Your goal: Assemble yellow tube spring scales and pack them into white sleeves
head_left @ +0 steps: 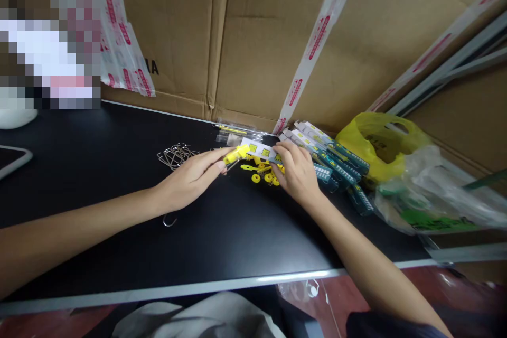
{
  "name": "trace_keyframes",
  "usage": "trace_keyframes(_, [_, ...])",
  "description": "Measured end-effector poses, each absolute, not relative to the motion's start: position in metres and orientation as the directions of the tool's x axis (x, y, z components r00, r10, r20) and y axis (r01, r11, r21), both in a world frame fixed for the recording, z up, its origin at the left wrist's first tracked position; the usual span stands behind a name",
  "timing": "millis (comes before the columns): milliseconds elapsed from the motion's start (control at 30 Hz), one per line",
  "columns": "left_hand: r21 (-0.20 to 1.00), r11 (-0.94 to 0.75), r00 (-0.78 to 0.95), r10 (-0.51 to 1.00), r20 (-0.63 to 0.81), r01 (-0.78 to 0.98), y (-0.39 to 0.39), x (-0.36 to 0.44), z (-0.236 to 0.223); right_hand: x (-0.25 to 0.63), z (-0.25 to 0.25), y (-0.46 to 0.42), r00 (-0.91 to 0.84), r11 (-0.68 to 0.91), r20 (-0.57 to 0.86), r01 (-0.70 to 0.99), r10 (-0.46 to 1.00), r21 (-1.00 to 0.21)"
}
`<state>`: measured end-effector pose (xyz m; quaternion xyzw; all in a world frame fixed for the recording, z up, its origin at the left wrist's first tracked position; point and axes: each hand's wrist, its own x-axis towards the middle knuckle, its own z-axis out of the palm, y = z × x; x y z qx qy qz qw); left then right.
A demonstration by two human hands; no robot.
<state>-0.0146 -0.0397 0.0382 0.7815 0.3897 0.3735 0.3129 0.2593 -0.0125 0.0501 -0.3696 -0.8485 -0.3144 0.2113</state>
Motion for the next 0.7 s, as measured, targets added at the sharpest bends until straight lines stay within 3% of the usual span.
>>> trace_keyframes(67, [0.646,-0.599,0.439,0.796,0.417,0.473,-0.038,-0.020,0.039,0.258,0.047,-0.014,-0.653,0.558,0.576,0.745,0.492,0.367])
trace_keyframes(133, [0.588,-0.612,0.424,0.791,0.441,0.529,-0.034,-0.023,0.039,0.258,0.047,-0.015,-0.642,0.565,0.578,0.751,0.505,0.341])
trace_keyframes(367, [0.600,-0.557,0.394,0.831,0.393,0.575,-0.030,-0.025,0.042,0.260,0.049,-0.017,-0.644,0.609,0.560,0.740,0.521,0.285])
trace_keyframes(700, [0.478,-0.604,0.386,0.787,0.480,0.638,-0.028,-0.026,0.038,0.257,0.055,-0.026,-0.694,0.711,0.526,0.669,0.492,0.218])
